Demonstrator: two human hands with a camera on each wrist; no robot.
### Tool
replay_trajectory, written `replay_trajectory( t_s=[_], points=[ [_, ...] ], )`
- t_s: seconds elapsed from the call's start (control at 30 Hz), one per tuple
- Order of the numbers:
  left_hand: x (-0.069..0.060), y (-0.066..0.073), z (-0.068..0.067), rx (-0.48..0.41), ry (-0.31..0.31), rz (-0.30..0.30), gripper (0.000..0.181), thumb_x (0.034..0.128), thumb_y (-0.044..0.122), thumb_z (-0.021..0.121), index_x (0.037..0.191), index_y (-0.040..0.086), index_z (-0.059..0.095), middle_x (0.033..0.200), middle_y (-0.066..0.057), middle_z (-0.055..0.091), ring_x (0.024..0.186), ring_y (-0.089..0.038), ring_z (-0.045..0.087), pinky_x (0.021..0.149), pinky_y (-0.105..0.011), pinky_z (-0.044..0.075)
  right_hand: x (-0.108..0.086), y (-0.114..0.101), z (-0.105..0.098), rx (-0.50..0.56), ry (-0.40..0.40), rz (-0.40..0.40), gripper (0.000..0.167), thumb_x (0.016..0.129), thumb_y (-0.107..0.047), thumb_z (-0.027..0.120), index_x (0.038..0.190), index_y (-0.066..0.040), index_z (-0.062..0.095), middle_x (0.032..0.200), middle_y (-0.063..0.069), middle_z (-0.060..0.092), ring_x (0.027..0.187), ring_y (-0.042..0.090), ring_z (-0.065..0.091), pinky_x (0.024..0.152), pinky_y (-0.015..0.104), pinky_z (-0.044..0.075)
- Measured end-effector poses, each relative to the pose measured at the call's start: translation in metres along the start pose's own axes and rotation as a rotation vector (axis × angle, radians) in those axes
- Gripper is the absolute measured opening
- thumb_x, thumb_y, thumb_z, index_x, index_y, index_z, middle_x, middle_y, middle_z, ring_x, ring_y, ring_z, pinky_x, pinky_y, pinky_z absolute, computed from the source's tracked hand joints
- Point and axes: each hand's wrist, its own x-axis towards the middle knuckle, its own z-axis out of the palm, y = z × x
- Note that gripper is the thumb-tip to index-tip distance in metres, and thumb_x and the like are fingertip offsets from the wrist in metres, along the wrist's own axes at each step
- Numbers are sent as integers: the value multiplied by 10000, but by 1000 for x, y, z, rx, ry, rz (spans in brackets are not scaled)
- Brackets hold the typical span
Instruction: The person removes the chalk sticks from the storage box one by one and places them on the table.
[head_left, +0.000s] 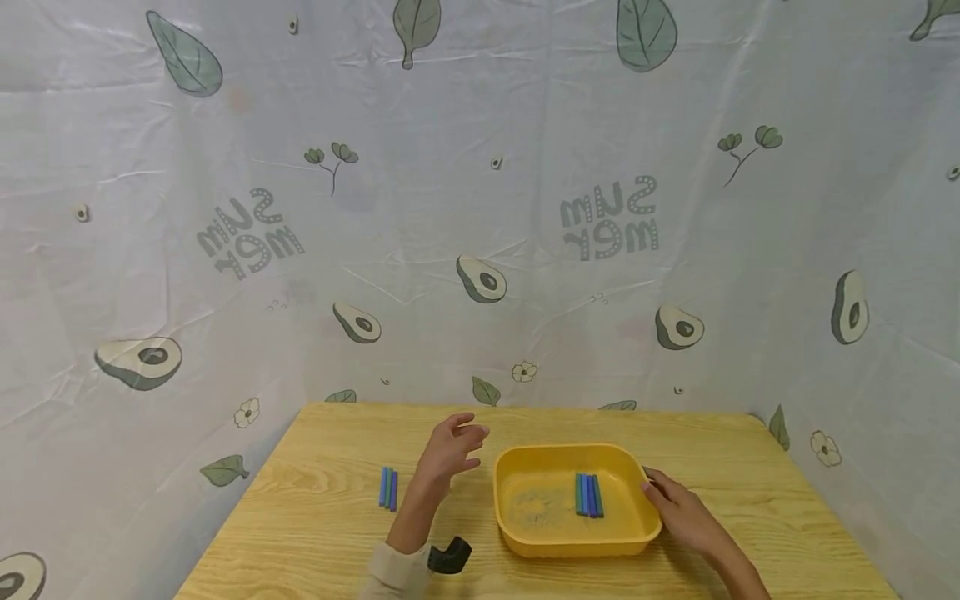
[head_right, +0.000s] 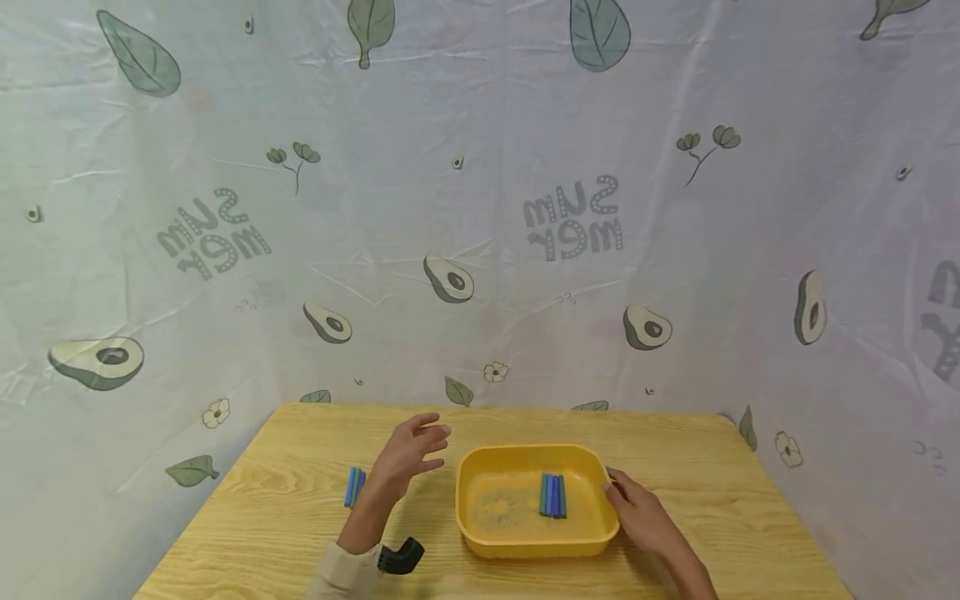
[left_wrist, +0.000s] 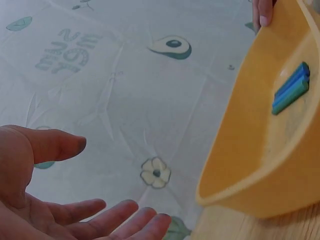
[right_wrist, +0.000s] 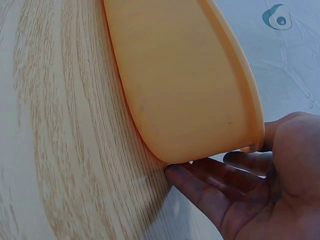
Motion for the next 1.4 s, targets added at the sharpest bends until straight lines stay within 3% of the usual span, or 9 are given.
replay_trajectory(
  t_s=[0.43, 0.6, 0.93, 1.27, 1.4],
  points=[
    [-1, 14, 39, -73, -64, -2, 656, 1034, 276, 713, 1558, -33, 467, 1468, -253, 620, 1364, -481, 611, 1032, -560, 604, -1, 1, 0, 21, -6, 2, 620, 1169, -348, 453, 1623, 67, 370, 1493, 307, 596, 1256, 354, 687, 1006, 496, 600],
    [4, 15, 50, -86, -76, -33, 641, 1026, 280, 730, 1546, -14, 496, 1461, -229, 631, 1330, -446, 646, 1010, -543, 618, -1, 1, 0, 12, -4, -11, 621, 1171, -349, 450, 1622, 70, 370, 1494, 306, 597, 1257, 351, 688, 999, 485, 603],
    [15, 9, 71, -96, -121, -73, 526, 1035, 267, 722, 1459, -17, 591, 1403, -181, 677, 1310, -461, 656, 987, -538, 631, -2, -1, -1, 15, -5, -22, 610, 1173, -327, 447, 1617, 83, 367, 1474, 299, 615, 1203, 300, 710, 904, 342, 611],
    [29, -1, 89, -77, -150, -114, 438, 1014, 271, 736, 1337, -22, 692, 1319, -213, 704, 1225, -432, 702, 986, -558, 629, -2, 0, -1, 18, -9, -19, 623, 1172, -348, 446, 1615, 83, 370, 1489, 310, 599, 1252, 353, 690, 984, 462, 610],
    [31, -6, 96, -62, -133, -151, 429, 986, 270, 771, 1283, -34, 717, 1261, -214, 724, 1157, -405, 736, 985, -579, 623, -1, 0, -1, 22, -8, -25, 617, 1171, -332, 452, 1616, 86, 365, 1468, 298, 618, 1208, 311, 707, 925, 380, 615]
  ],
)
